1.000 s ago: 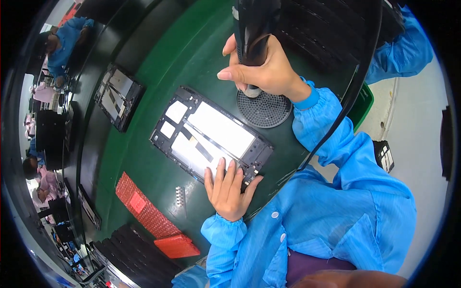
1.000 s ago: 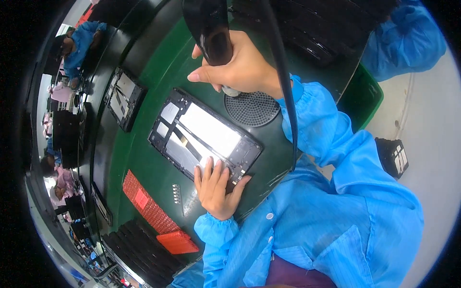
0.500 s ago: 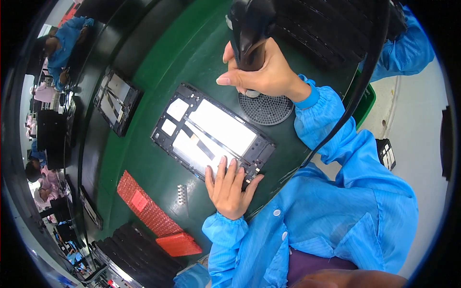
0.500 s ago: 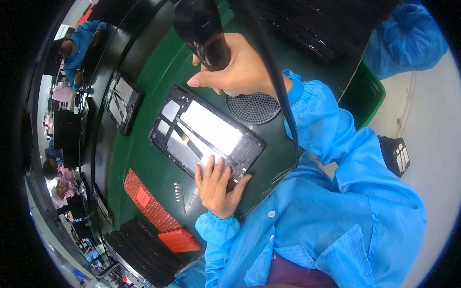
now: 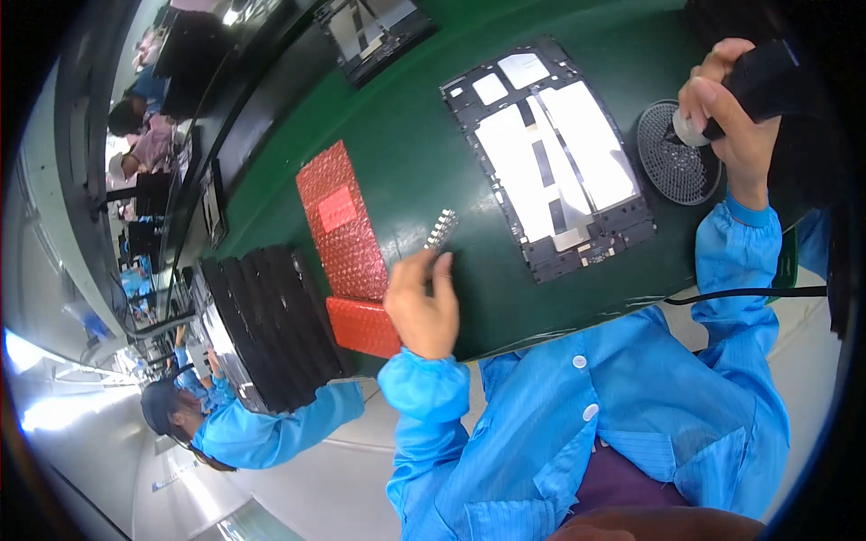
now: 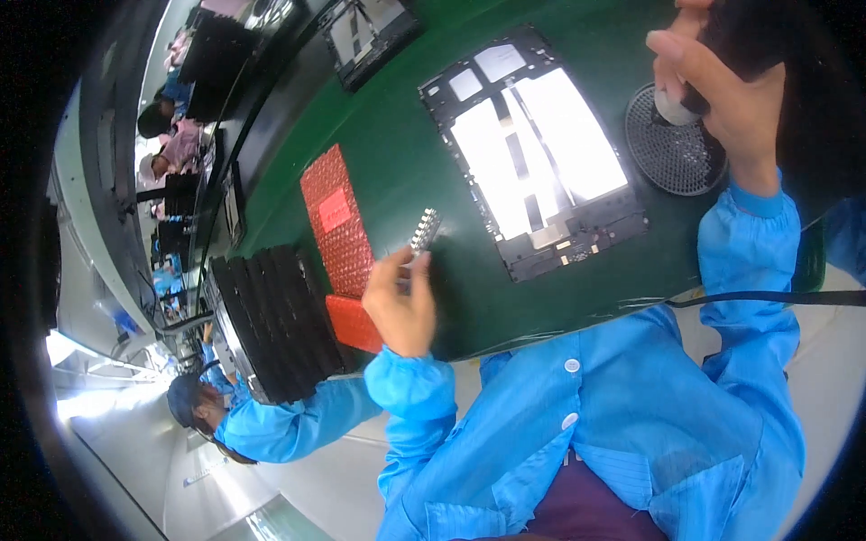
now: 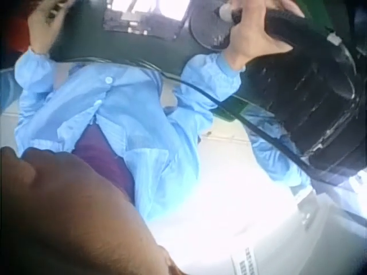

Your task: The person assembles internal electronic components into a tablet or screen housing by securing them with screws using an electric screwdriver.

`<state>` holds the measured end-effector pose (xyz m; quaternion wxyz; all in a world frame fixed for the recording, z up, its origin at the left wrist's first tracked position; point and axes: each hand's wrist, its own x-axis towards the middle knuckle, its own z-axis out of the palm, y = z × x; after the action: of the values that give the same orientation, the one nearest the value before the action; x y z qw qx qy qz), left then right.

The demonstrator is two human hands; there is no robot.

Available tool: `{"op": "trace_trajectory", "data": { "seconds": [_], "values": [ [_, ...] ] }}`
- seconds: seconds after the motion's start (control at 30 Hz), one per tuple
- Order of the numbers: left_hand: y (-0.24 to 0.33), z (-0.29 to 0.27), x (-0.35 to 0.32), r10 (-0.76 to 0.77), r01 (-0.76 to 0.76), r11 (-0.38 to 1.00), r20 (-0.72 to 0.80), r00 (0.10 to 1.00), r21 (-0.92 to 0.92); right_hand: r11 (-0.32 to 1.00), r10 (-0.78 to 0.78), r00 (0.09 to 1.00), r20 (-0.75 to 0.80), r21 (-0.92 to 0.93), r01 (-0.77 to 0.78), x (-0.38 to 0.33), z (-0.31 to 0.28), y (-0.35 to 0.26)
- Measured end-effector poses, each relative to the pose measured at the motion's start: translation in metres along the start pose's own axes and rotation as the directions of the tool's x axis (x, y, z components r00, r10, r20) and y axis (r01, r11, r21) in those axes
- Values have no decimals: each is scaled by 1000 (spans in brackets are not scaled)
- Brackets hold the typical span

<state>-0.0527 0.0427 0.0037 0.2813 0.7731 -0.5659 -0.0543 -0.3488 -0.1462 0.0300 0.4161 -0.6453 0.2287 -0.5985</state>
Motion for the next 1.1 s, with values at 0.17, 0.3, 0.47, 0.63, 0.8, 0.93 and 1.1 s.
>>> {"op": "trace_trajectory", "data": {
  "seconds": [0.17,0.3,0.47,0.63,0.8,0.93,1.1],
  "values": [
    [-32,-2,17,-112,115,993,147,983,-15,1000,-11,999,48,-20,12,2,10,-9],
    [-34,-10,29,-278,343,928,338,899,-148,990,-72,996,48,-115,77,2,11,-13],
    [-47,-8,45,-194,486,664,497,846,-568,998,-58,996,63,-10,58,2,21,-20],
    [-62,-6,56,-244,485,833,611,754,-266,997,-69,996,47,21,68,6,33,-19],
    [-49,-5,43,20,62,971,337,941,-233,986,49,999,5,158,-49,5,48,-31],
    [-43,-21,45,234,-163,949,256,938,-272,976,88,996,-3,199,-86,6,60,-29],
    [-22,-42,57,84,94,744,232,969,-661,976,190,977,93,93,-198,15,81,-37]
  ]
}}
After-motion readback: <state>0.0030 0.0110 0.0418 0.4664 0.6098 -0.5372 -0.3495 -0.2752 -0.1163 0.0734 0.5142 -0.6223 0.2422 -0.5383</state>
